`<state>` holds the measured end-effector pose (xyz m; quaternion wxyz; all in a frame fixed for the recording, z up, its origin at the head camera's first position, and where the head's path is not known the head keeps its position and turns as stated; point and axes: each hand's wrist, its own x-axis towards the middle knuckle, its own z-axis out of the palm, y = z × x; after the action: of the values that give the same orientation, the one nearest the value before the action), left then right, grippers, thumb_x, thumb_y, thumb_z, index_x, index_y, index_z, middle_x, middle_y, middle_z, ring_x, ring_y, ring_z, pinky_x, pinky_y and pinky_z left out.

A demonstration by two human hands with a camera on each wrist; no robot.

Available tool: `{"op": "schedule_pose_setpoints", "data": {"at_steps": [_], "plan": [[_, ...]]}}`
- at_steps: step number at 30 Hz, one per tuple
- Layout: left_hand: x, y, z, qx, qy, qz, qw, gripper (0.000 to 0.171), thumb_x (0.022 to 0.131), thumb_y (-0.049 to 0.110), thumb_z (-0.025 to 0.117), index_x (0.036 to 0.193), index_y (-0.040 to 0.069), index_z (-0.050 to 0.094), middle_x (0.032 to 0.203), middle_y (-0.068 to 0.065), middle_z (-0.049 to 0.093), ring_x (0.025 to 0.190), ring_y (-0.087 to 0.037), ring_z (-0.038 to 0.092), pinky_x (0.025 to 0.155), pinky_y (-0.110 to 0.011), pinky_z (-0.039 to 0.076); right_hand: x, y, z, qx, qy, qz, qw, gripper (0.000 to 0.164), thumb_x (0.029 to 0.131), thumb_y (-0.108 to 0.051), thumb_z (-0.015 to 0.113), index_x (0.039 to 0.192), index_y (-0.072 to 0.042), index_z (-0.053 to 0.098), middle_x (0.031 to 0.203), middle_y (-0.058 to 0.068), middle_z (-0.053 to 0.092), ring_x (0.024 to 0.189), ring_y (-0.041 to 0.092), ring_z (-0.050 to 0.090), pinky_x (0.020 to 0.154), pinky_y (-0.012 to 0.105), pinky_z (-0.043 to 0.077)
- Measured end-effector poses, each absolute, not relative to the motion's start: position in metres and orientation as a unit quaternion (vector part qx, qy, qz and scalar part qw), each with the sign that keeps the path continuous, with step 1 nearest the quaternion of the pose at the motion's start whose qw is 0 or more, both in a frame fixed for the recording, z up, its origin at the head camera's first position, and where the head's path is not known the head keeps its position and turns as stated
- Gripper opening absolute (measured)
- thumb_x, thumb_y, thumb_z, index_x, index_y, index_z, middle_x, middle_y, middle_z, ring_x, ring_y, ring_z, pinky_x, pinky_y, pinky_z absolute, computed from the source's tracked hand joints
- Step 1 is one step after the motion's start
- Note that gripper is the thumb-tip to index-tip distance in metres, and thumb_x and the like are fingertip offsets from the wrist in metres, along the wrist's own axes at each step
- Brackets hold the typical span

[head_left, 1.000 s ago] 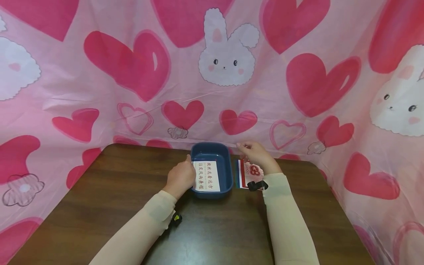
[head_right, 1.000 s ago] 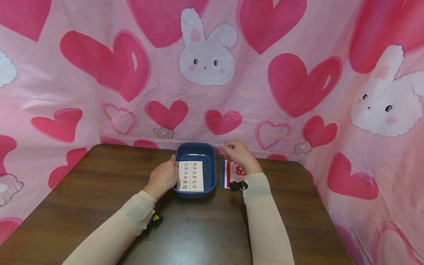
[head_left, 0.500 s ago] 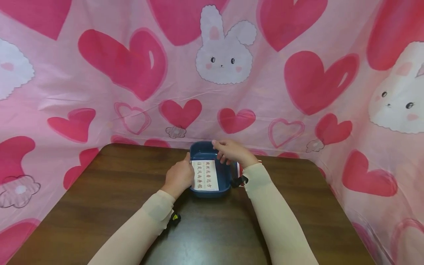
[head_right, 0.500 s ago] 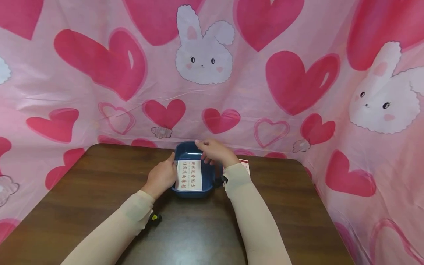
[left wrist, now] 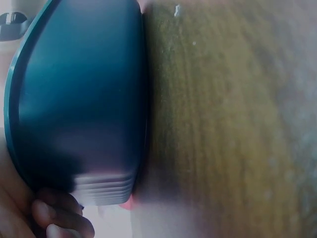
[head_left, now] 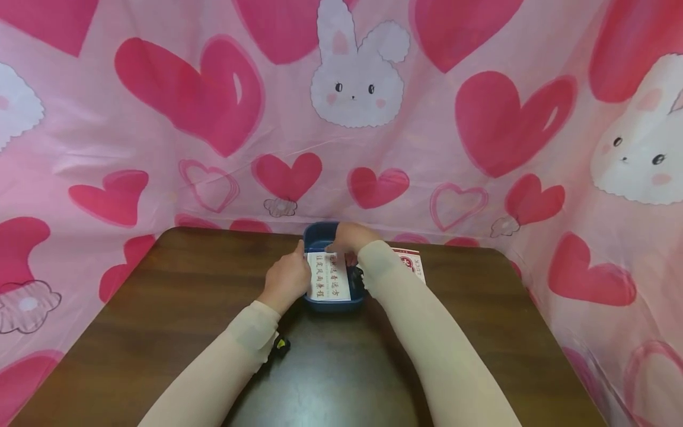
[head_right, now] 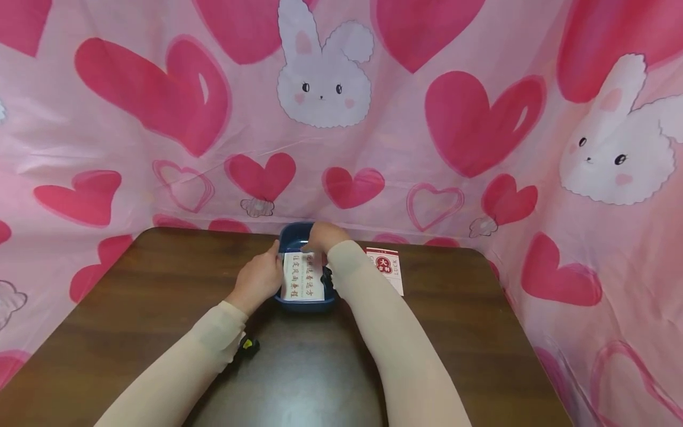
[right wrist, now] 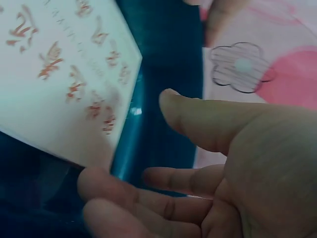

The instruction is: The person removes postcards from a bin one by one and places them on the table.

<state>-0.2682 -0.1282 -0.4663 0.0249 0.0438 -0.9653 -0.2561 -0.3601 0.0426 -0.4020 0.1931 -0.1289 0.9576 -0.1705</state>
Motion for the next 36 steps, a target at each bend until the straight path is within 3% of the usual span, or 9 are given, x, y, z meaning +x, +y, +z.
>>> {"op": "schedule_pose_setpoints", "data": {"at_steps": [6, 12, 15, 17, 21, 28, 31, 34, 36], "plan": [[-0.27, -0.129, -0.466, 0.037, -0.967, -0.252, 0.027, 0.066, 0.116, 0.028, 0.053, 0.177, 0.007, 0.038, 0.122, -0.024, 0.081, 0.076, -0.032, 0.068, 0.066, -0.046, 0.06, -0.356, 0.038, -0.405, -0.124, 0.968, -0.1, 0.195, 0.052, 0.094, -0.047, 0.092, 0.126, -0.006, 0.08, 0.097, 0.009, 0.082, 0.078, 0.024, 0.077, 0.074, 0.038, 0.063], [-0.273, -0.131, -0.462, 0.035, -0.967, -0.25, 0.03, 0.065, 0.117, 0.029, 0.052, 0.177, 0.007, 0.039, 0.122, -0.024, 0.081, 0.077, -0.033, 0.07, 0.068, -0.048, 0.062, -0.353, 0.033, -0.401, -0.124, 0.97, -0.087, 0.189, 0.077, 0.094, -0.048, 0.092, 0.154, -0.008, 0.065, 0.139, 0.012, 0.077, 0.114, 0.028, 0.074, 0.111, 0.048, 0.062], [-0.274, -0.131, -0.463, 0.035, -0.966, -0.255, 0.025, 0.065, 0.117, 0.028, 0.052, 0.177, 0.006, 0.038, 0.123, -0.024, 0.081, 0.075, -0.033, 0.07, 0.066, -0.047, 0.062, -0.355, 0.03, -0.399, -0.122, 0.969, -0.071, 0.205, 0.08, 0.094, -0.051, 0.091, 0.157, -0.009, 0.065, 0.15, 0.011, 0.073, 0.124, 0.028, 0.07, 0.118, 0.05, 0.058], [-0.273, -0.131, -0.463, 0.035, -0.967, -0.252, 0.024, 0.065, 0.117, 0.028, 0.051, 0.177, 0.006, 0.038, 0.127, -0.025, 0.08, 0.077, -0.033, 0.07, 0.067, -0.049, 0.062, -0.355, 0.029, -0.398, -0.117, 0.966, -0.062, 0.223, 0.076, 0.094, -0.051, 0.09, 0.154, -0.01, 0.068, 0.145, 0.011, 0.076, 0.122, 0.028, 0.07, 0.115, 0.049, 0.06], [-0.271, -0.13, -0.465, 0.035, -0.967, -0.25, 0.022, 0.065, 0.117, 0.028, 0.05, 0.177, 0.007, 0.038, 0.136, -0.026, 0.079, 0.085, -0.036, 0.074, 0.076, -0.054, 0.065, -0.361, 0.031, -0.407, -0.115, 0.962, -0.065, 0.238, 0.059, 0.093, -0.049, 0.092, 0.134, -0.008, 0.08, 0.113, 0.01, 0.081, 0.1, 0.026, 0.073, 0.093, 0.043, 0.064], [-0.271, -0.128, -0.463, 0.037, -0.965, -0.258, 0.015, 0.067, 0.118, 0.031, 0.051, 0.178, 0.008, 0.035, 0.14, -0.024, 0.078, 0.094, -0.036, 0.076, 0.084, -0.054, 0.066, -0.364, 0.04, -0.407, -0.151, 0.965, -0.101, 0.19, 0.028, 0.095, -0.03, 0.092, 0.096, -0.003, 0.083, 0.082, 0.011, 0.081, 0.062, 0.019, 0.068, 0.06, 0.032, 0.056], [-0.271, -0.128, -0.463, 0.042, -0.967, -0.252, 0.018, 0.066, 0.118, 0.03, 0.05, 0.178, 0.008, 0.036, 0.14, -0.023, 0.078, 0.095, -0.036, 0.076, 0.085, -0.054, 0.066, -0.371, 0.044, -0.406, -0.168, 0.963, -0.128, 0.168, 0.03, 0.093, -0.022, 0.092, 0.107, 0.003, 0.083, 0.085, 0.012, 0.079, 0.062, 0.017, 0.064, 0.058, 0.029, 0.054], [-0.271, -0.128, -0.463, 0.044, -0.967, -0.249, 0.013, 0.066, 0.118, 0.029, 0.05, 0.178, 0.008, 0.035, 0.122, -0.022, 0.081, 0.085, -0.033, 0.073, 0.075, -0.049, 0.064, -0.372, 0.049, -0.399, -0.176, 0.957, -0.176, 0.149, 0.051, 0.093, -0.019, 0.092, 0.135, 0.005, 0.076, 0.105, 0.015, 0.08, 0.075, 0.019, 0.068, 0.067, 0.029, 0.059], [-0.27, -0.128, -0.462, 0.045, -0.966, -0.253, 0.006, 0.067, 0.118, 0.029, 0.051, 0.179, 0.008, 0.034, 0.109, -0.019, 0.08, 0.078, -0.031, 0.07, 0.068, -0.043, 0.061, -0.372, 0.054, -0.394, -0.175, 0.951, -0.215, 0.136, 0.056, 0.093, -0.019, 0.092, 0.142, 0.003, 0.073, 0.114, 0.015, 0.079, 0.083, 0.021, 0.069, 0.074, 0.031, 0.061]]}}
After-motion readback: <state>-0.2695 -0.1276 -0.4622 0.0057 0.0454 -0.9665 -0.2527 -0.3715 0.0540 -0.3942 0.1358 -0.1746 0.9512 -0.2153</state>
